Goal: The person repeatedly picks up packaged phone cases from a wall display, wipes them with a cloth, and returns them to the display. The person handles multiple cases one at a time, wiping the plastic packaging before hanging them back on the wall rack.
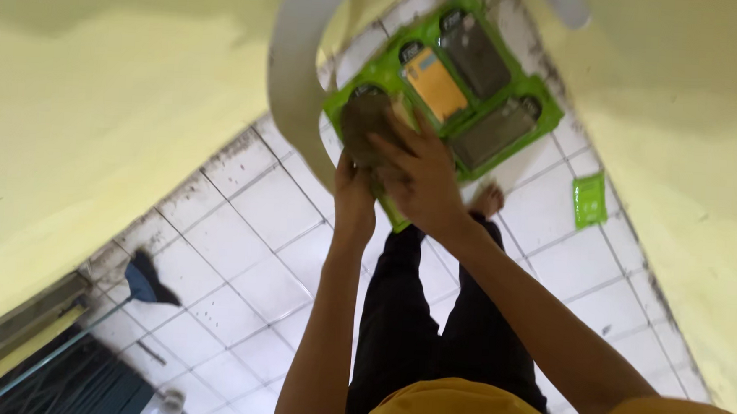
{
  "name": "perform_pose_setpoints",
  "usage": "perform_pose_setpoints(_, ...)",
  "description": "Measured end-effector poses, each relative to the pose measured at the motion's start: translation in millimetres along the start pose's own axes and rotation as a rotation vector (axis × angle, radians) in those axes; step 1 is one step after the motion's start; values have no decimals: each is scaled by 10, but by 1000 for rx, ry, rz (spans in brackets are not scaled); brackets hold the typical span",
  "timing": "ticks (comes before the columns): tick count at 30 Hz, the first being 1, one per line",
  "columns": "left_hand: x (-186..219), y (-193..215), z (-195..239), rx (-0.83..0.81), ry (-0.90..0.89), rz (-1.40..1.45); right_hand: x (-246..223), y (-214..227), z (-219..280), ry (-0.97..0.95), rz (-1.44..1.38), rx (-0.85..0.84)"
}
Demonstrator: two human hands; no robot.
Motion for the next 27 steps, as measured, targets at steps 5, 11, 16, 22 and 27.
perform_pose_setpoints(5, -176, 139, -573, 181, 105, 271, 273, -534, 305, 10, 222, -244)
perform_pose_setpoints(11, -94, 240, -662, 166, -284, -135, 1644, -675, 763, -417, 212, -80)
perform_pose_setpoints(16, -371, 131, -512, 74, -182, -121, 2486, -880, 554, -578, 44, 132)
perform_pose_setpoints(22, -452, -9, 192, 54, 15, -299, 2240, -324, 875, -256, 261, 304)
perform_pose_setpoints(27, -157, -669, 810, -245, 7, -295, 1746, 492, 1894, -886, -658, 346)
Point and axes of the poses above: each hand's wrist, its own z-axis away from the middle knuckle, its own y-axis out of the back of the hand, x = y × z, the point moved 5 cm from there along -z, towards the middle knuckle, and after that the axes turned 5 degrees about x, right-handed, at the moved point
